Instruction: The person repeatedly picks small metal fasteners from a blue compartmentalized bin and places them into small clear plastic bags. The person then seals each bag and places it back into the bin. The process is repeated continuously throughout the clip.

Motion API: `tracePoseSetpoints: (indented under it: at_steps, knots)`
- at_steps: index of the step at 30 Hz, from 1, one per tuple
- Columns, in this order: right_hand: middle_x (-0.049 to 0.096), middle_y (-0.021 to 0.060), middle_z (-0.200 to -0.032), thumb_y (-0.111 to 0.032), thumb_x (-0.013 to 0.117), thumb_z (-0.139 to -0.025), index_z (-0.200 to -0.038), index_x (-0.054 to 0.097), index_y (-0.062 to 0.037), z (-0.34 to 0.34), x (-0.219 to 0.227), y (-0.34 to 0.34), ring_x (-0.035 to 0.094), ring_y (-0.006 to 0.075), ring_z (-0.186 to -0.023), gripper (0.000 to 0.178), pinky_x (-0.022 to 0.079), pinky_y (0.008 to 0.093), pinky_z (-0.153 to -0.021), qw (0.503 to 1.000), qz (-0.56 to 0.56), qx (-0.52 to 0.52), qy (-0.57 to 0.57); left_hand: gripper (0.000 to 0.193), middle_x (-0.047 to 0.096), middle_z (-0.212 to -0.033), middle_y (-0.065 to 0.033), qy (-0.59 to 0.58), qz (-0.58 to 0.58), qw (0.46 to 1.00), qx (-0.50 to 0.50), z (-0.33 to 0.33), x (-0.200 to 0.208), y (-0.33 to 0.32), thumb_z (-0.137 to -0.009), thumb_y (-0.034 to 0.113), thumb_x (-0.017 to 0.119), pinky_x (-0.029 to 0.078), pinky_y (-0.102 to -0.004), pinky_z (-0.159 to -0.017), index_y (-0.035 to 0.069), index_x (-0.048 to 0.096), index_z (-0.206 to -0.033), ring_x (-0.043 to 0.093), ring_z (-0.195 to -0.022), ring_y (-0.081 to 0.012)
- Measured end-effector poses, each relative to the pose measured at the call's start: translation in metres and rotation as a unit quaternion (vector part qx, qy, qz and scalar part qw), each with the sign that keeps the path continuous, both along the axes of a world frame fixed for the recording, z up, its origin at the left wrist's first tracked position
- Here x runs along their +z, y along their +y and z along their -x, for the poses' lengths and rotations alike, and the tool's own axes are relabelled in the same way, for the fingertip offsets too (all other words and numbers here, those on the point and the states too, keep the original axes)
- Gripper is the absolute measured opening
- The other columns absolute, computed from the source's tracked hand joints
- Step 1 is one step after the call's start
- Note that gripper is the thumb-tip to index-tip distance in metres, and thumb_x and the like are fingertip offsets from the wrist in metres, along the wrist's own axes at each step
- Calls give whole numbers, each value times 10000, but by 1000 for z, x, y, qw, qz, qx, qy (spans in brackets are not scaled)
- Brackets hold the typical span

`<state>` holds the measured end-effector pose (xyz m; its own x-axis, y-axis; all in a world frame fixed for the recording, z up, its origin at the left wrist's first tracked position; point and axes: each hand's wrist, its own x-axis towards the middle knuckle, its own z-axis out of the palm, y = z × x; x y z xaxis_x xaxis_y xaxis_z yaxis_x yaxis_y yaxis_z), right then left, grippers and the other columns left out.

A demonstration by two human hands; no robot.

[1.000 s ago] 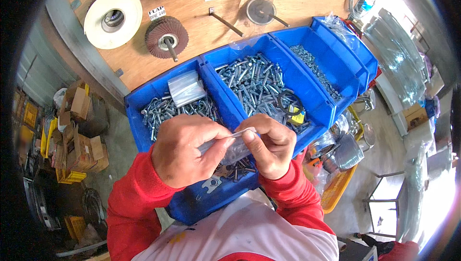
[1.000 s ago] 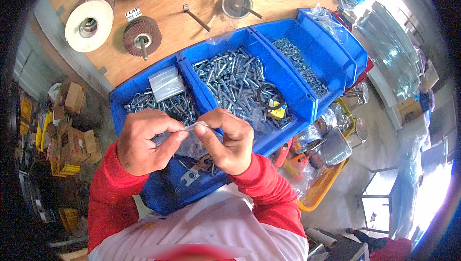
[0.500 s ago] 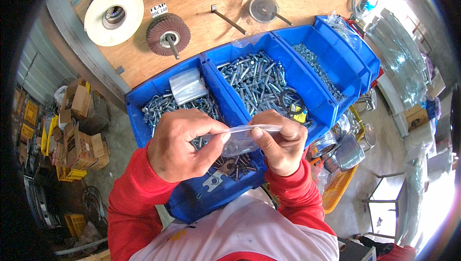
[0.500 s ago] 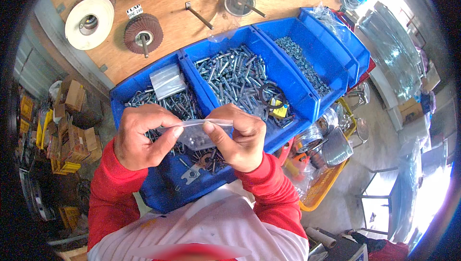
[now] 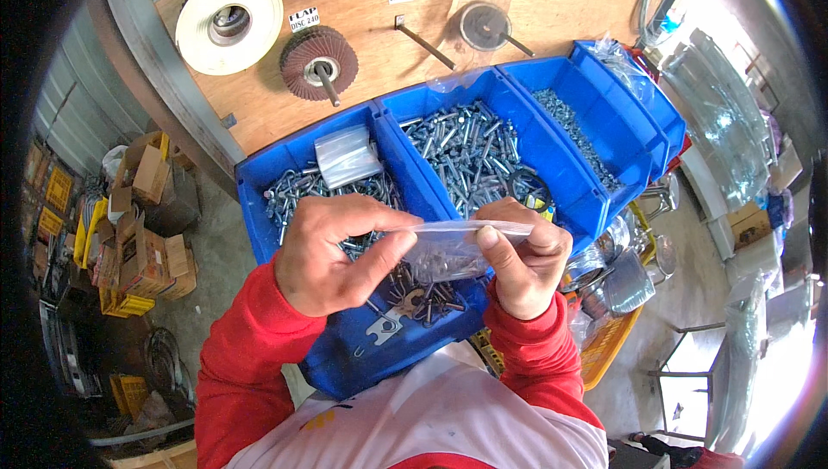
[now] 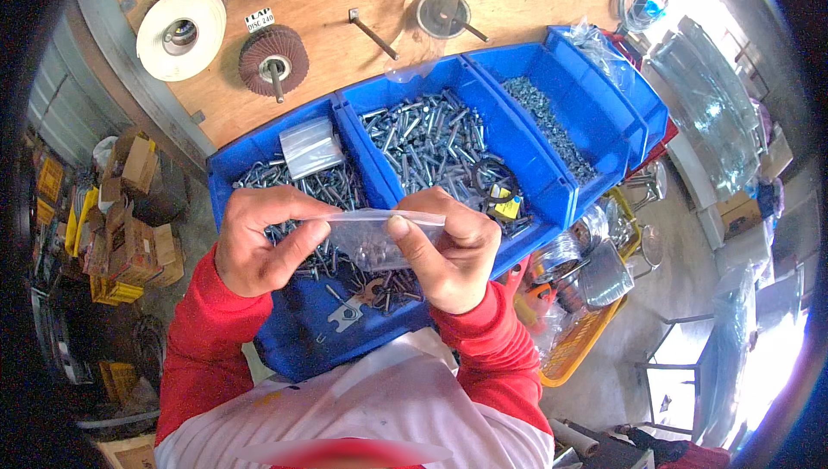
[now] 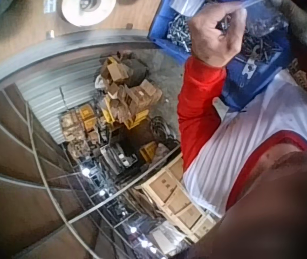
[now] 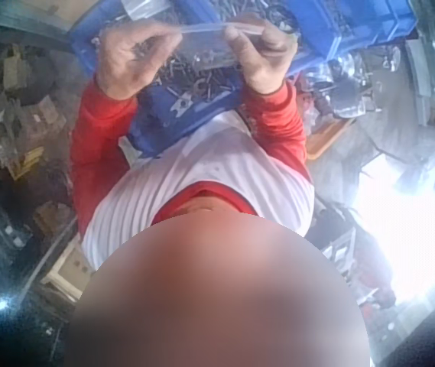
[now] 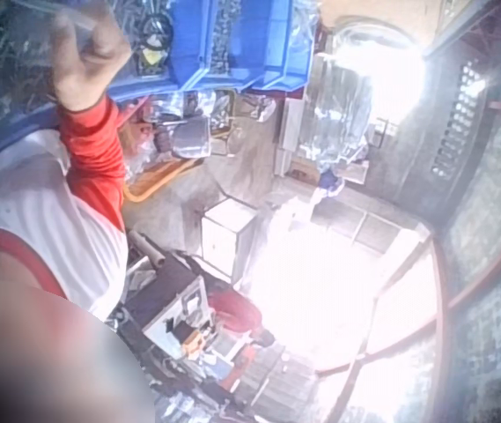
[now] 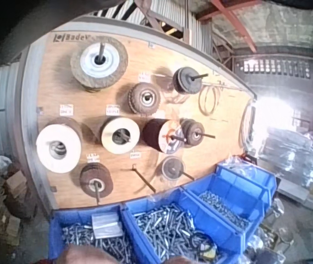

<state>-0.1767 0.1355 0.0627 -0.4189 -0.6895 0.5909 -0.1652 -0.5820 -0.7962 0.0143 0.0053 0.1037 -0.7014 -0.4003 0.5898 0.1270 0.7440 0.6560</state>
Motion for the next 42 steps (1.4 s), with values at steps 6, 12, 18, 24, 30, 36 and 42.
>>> tracePoseSetpoints:
  at_steps: [6,12,18,24,30,36,42]
  knots:
    - [729,157,-831,-104,676,-968,-882,738,76,3,3,5,627,184,-714,209,460,325,-662,999,-33,-10,39,130,697,-710,-113,23,-57,998,-1,-3,-3,-3,-938,88,698,490,-309,-564,-14,744,-872,650,-598,-174]
    - [732,181,-840,-171,615,-1014,-894,746,89,7,0,11,635,207,-726,315,462,336,-670,995,-43,-32,86,121,700,-718,-109,19,-24,999,11,-4,-1,2,-918,79,705,490,-316,-577,2,715,-825,653,-605,-189]
    - [747,166,-894,-172,626,-1006,-947,751,63,15,3,29,672,276,-823,273,459,427,-821,996,-15,38,80,98,729,-755,-107,14,40,999,-10,-2,3,11,-888,56,703,514,-357,-618,38,707,-792,682,-637,-264]
    - [740,175,-922,-157,760,-915,-1039,751,34,26,18,62,694,312,-783,228,512,408,-729,967,-108,40,229,68,713,-742,-81,-10,54,990,-127,17,5,18,-879,111,725,510,-369,-624,66,715,-829,683,-643,-263]
    - [707,145,-795,-54,780,-860,-983,769,3,55,37,83,689,293,-679,135,529,359,-605,946,-165,17,279,94,750,-987,-113,125,-36,951,-282,22,25,46,-868,106,760,572,-378,-704,71,741,-952,731,-773,-255]
    - [739,76,-793,-9,670,-864,-929,762,36,214,71,73,673,157,-737,121,528,304,-723,893,-232,-268,276,217,672,-1005,-142,226,-193,819,-491,9,34,42,-984,322,694,519,-376,-653,125,786,-994,699,-795,-282]
    - [759,178,-1085,-381,739,-930,-1242,695,7,386,154,-37,724,212,-917,500,572,348,-813,680,-129,-524,497,152,702,-811,-116,63,-46,990,-118,6,-4,-3,-928,212,697,566,-373,-672,63,690,-898,713,-725,-270]
